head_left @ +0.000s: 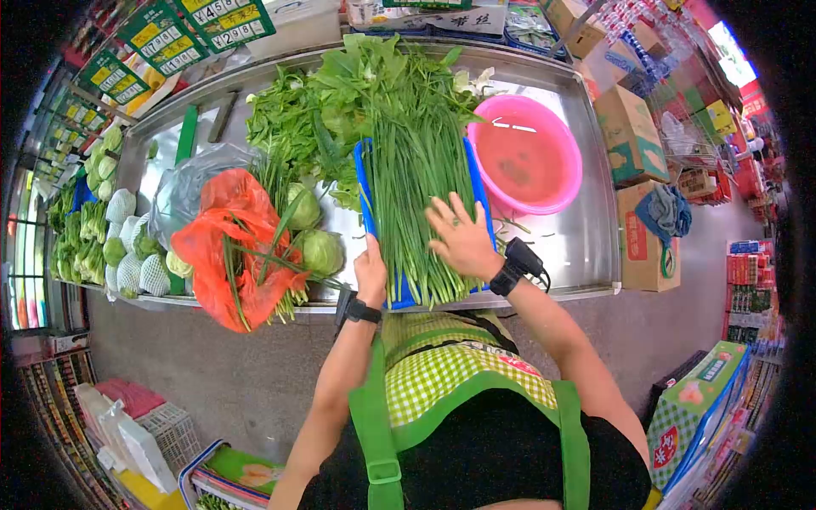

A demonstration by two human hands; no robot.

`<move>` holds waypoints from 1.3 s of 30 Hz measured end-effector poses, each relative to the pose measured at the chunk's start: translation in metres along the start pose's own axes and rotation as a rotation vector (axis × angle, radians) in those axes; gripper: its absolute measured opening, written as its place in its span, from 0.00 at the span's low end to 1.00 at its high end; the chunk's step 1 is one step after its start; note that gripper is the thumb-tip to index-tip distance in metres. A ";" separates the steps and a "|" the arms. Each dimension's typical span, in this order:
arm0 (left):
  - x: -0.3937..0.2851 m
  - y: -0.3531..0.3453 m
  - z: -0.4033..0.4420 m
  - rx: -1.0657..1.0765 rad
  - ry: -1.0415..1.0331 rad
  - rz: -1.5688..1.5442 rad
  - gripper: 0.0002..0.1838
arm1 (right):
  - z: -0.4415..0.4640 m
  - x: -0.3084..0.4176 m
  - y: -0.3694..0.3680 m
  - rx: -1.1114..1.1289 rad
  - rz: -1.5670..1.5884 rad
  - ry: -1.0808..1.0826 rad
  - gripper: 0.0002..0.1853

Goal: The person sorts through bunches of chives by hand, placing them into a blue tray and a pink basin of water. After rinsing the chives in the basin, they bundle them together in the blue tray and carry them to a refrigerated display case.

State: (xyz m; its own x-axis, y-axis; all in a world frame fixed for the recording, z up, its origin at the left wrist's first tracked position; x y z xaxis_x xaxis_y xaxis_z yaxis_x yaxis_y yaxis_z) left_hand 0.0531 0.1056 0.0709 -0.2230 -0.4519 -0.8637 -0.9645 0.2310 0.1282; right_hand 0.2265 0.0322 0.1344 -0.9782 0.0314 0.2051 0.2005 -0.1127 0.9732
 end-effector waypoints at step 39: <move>0.025 -0.279 0.000 0.246 0.366 -0.034 0.29 | -0.288 -0.293 0.041 -0.667 0.770 -0.816 0.19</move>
State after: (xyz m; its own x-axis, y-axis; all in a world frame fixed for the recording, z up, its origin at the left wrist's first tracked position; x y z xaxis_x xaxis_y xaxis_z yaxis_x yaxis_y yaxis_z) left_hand 0.3162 0.0297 0.0135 -0.2701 -0.7276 -0.6306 -0.9196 0.3889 -0.0549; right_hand 0.5057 -0.2679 0.0844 -0.2633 0.3017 0.9163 0.3959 -0.8324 0.3879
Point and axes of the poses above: each hand's wrist, its own z-axis towards the middle knuckle, its own y-axis out of the back of the hand, x = y × z, the point moved 5 cm from there along z, towards the middle knuckle, and after that the axes turned 3 degrees about y, right-handed, at the moved point
